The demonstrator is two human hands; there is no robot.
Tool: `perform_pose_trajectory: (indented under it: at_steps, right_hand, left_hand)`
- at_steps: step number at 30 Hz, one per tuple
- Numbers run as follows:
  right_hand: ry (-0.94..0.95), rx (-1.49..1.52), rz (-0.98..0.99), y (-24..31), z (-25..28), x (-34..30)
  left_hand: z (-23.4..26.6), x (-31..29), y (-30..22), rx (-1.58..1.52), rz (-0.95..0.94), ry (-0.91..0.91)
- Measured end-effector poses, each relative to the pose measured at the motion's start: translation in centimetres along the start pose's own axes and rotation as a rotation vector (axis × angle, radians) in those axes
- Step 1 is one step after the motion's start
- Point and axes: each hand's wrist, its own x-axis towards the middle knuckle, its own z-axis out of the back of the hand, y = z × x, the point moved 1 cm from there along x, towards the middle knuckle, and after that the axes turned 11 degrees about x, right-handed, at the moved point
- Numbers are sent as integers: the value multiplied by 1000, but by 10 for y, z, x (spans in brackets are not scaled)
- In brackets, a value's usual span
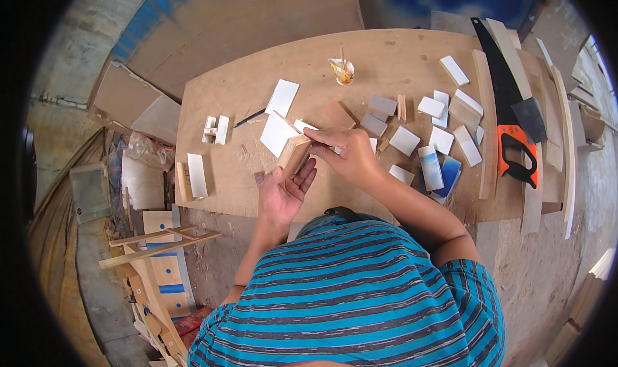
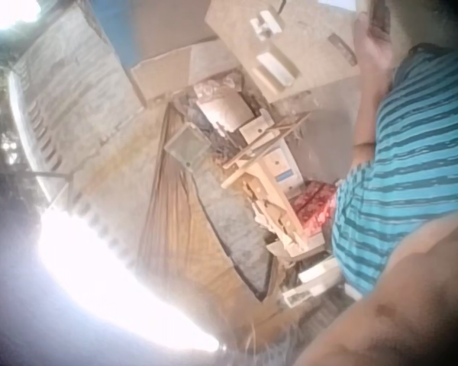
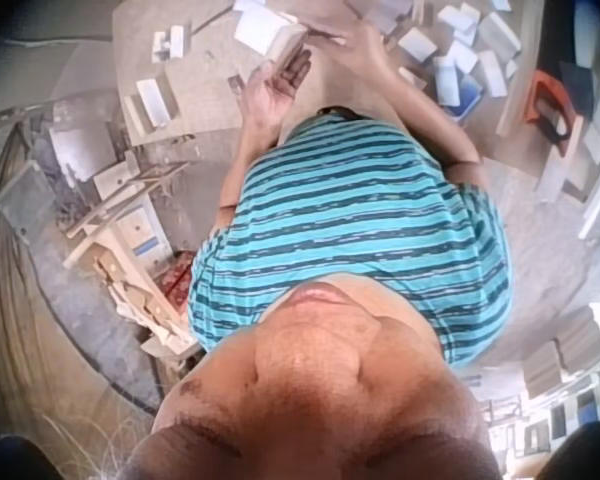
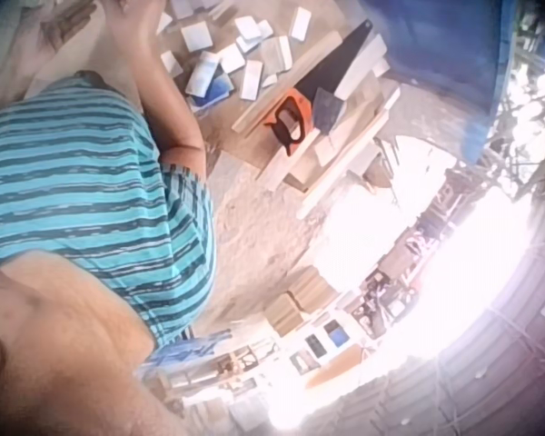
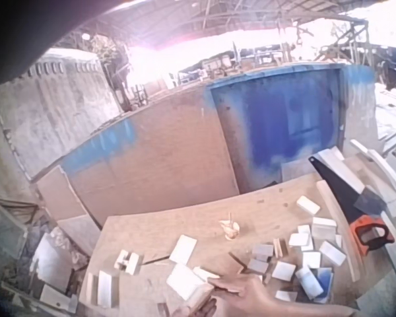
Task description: The person fits small wooden and plastic pieces together on a table, applies glue to the wood blocks using a stick, and attaches the pieces together by hand.
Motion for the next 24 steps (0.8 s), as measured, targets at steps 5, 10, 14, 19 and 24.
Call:
perform_pose_trajectory:
  at_steps: [5,10,14,19,24]
  right_hand:
    - [-4,-11,48,-2,-1,2]
    - [-39,29,67,-7,0,2]
    - [-34,38,75,-9,0,3]
    - [14,111,9,-11,3,2]
    - [194,437,-256,-16,12,-4]
  left_hand:
    - [-8,-1,-2,83,-95,16]
    - [-14,-4,-5,342,-223,-53]
    - [-22,-6,-10,447,-278,-78]
    - [-27,-12,-10,606,-348,-169]
    - [-20,-12,-10,577,-324,-190]
